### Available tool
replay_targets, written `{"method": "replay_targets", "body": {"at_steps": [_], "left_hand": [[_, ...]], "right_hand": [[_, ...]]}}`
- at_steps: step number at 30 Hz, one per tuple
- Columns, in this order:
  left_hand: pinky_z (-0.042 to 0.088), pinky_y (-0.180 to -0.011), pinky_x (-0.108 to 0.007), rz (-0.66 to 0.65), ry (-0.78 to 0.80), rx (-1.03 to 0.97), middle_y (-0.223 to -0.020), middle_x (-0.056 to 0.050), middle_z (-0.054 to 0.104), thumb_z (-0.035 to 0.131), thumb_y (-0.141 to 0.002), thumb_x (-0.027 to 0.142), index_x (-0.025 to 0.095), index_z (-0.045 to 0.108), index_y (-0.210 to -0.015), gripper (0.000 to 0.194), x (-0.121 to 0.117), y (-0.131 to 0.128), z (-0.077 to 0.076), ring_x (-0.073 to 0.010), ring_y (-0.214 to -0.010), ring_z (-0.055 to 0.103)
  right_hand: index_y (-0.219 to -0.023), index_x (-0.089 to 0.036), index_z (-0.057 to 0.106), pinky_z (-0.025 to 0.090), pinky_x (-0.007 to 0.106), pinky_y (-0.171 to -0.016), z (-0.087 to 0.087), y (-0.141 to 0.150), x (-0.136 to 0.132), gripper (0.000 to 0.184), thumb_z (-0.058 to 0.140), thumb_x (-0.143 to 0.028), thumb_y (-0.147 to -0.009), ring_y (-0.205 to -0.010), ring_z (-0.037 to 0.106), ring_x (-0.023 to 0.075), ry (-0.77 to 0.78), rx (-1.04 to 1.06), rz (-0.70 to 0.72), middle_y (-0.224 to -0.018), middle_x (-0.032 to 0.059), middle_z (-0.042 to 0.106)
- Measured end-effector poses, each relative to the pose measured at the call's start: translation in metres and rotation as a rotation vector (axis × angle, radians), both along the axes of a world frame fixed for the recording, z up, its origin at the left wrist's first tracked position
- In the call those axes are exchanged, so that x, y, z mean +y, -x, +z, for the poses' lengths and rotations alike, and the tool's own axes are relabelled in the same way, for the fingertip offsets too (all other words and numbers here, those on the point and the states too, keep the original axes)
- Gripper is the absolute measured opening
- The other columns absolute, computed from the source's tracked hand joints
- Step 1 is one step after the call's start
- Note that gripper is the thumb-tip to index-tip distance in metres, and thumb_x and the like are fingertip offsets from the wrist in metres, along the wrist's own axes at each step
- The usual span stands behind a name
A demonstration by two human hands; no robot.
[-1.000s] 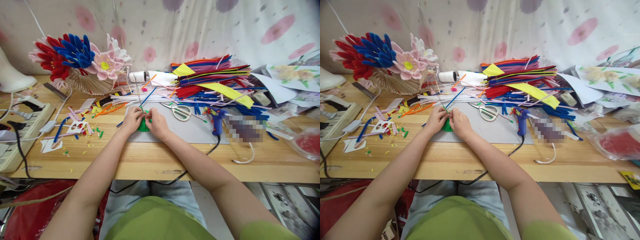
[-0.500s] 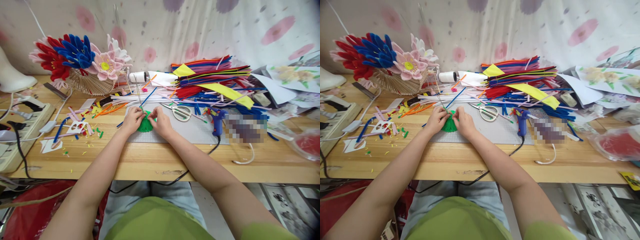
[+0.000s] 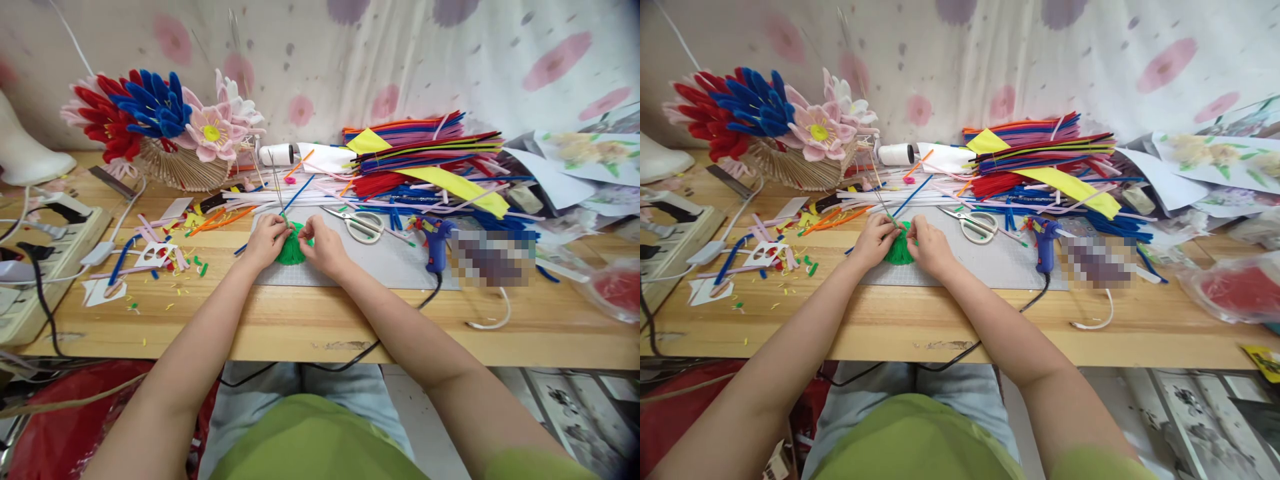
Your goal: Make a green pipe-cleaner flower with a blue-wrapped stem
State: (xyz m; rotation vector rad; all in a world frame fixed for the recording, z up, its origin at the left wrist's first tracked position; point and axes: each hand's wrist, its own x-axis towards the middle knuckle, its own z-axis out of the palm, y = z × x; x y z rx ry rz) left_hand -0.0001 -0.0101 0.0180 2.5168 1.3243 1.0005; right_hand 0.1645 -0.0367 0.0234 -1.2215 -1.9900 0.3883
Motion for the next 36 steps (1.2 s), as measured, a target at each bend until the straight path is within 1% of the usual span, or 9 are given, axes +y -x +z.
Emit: {"method": "replay_targets", "body": {"at_steps": [3,5,9,13,20,27,32,36], "left_hand": [[0.038,-0.086,-0.036,0.0,0.003,0.002,-0.087,-0.006,0.055,0.046,-0.083,0.028,0.019,0.065,-0.08,0.021,0.0,0.0,0.0,-0.0193,-0.093,0.046],[0.038,-0.086,-0.036,0.003,0.005,-0.002,-0.088,-0.006,0.055,0.046,-0.083,0.028,0.019,0.065,-0.08,0.021,0.0,0.0,0.0,-0.0193,-0.093,0.046],[0.038,-0.087,-0.036,0.007,0.013,-0.009,-0.089,-0.006,0.055,0.046,-0.083,0.027,0.019,0.064,-0.082,0.021,-0.001,0.0,0.0,-0.0194,-0.094,0.046],[0.038,-0.087,-0.037,0.006,0.017,-0.01,-0.089,-0.006,0.055,0.046,-0.083,0.028,0.019,0.064,-0.081,0.02,-0.001,0.0,-0.001,-0.0196,-0.095,0.046],[0.037,-0.087,-0.037,-0.005,0.027,-0.012,-0.089,-0.006,0.054,0.046,-0.083,0.027,0.02,0.064,-0.082,0.019,-0.001,-0.001,0.0,-0.0196,-0.094,0.045],[0.038,-0.085,-0.037,-0.008,0.031,-0.016,-0.089,-0.006,0.054,0.045,-0.084,0.03,0.019,0.064,-0.081,0.022,-0.002,-0.001,0.0,-0.0194,-0.093,0.045],[0.038,-0.085,-0.036,-0.012,0.017,-0.016,-0.088,-0.006,0.054,0.045,-0.084,0.029,0.018,0.063,-0.079,0.021,-0.001,0.0,-0.001,-0.0195,-0.094,0.045],[0.038,-0.085,-0.037,-0.01,0.025,-0.019,-0.089,-0.006,0.054,0.046,-0.083,0.028,0.019,0.063,-0.08,0.02,-0.001,0.0,-0.001,-0.0194,-0.093,0.046]], "right_hand": [[-0.084,-0.022,0.034,0.043,0.029,-0.065,0.0,-0.004,0.001,0.016,0.044,-0.017,-0.072,-0.067,0.057,0.0161,0.035,0.055,-0.03,-0.077,0.0023,0.061],[-0.084,-0.022,0.034,0.043,0.03,-0.065,-0.001,-0.004,0.002,0.016,0.044,-0.017,-0.073,-0.068,0.058,0.0166,0.047,0.055,-0.026,-0.078,0.0025,0.061],[-0.085,-0.022,0.035,0.042,0.03,-0.064,-0.003,0.003,0.003,0.013,0.043,-0.019,-0.075,-0.07,0.058,0.0178,0.021,-0.01,-0.014,-0.08,0.004,0.061],[-0.084,-0.022,0.035,0.042,0.03,-0.064,-0.003,0.005,0.005,0.013,0.042,-0.017,-0.074,-0.071,0.057,0.018,-0.007,-0.055,-0.002,-0.08,0.0046,0.06],[-0.084,-0.022,0.035,0.043,0.029,-0.064,0.002,-0.001,0.001,0.016,0.045,-0.017,-0.073,-0.071,0.058,0.0169,0.012,-0.023,0.056,-0.08,0.0029,0.06],[-0.085,-0.021,0.035,0.043,0.031,-0.065,-0.001,0.004,0.003,0.012,0.043,-0.019,-0.077,-0.073,0.058,0.0181,-0.003,-0.01,0.021,-0.082,0.0053,0.06],[-0.084,-0.021,0.036,0.043,0.031,-0.065,-0.001,0.006,0.003,0.013,0.043,-0.017,-0.075,-0.074,0.058,0.0189,-0.014,-0.052,0.02,-0.081,0.0054,0.059],[-0.085,-0.022,0.036,0.043,0.03,-0.065,0.0,0.002,0.001,0.015,0.044,-0.017,-0.074,-0.072,0.058,0.0177,0.0,-0.032,0.043,-0.081,0.004,0.059]]}}
